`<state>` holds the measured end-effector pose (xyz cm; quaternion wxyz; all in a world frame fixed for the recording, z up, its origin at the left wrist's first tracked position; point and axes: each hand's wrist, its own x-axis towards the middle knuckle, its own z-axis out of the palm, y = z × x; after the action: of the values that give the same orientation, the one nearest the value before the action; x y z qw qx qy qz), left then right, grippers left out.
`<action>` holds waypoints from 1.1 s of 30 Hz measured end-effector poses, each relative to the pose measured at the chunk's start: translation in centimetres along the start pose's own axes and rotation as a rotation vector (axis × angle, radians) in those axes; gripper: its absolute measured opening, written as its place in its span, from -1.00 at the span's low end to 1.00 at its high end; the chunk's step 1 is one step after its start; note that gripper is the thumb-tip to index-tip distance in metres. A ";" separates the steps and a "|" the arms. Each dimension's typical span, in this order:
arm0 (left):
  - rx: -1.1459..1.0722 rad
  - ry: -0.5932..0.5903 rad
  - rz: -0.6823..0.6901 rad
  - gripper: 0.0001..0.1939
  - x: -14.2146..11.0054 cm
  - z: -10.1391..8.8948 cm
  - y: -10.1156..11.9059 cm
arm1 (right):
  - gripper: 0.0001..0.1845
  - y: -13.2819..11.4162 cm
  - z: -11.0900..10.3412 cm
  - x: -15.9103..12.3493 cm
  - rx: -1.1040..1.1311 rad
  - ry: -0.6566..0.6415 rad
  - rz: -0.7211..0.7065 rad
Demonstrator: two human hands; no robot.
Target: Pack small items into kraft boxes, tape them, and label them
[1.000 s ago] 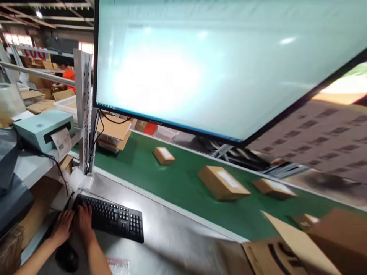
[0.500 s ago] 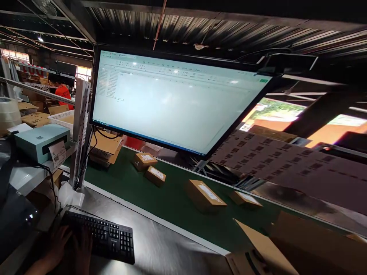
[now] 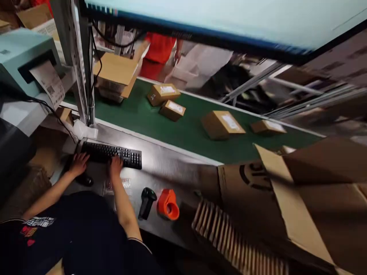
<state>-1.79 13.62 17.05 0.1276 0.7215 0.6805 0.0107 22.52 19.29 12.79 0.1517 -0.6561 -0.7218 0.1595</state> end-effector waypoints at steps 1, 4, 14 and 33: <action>-0.013 -0.004 0.002 -0.33 -0.3 0.2 -0.3 | -0.59 0.8 0.4 -0.1 0.003 -0.017 0.010; -0.037 -0.023 -0.007 -0.34 -1.6 1.0 -1.2 | -0.59 2.6 1.2 -0.2 0.017 -0.023 0.012; -0.056 0.009 -0.038 -0.38 -3.3 1.3 -2.1 | -0.57 4.0 1.1 3.7 0.046 0.037 0.053; -0.042 0.016 -0.070 -0.32 -1.3 0.1 -1.4 | -0.52 -4.9 5.1 -3.7 0.042 -0.186 -0.390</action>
<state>-3.28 12.41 16.84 0.1377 0.6942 0.7060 0.0263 16.26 15.05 10.30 0.1261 -0.4833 -0.8424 0.2019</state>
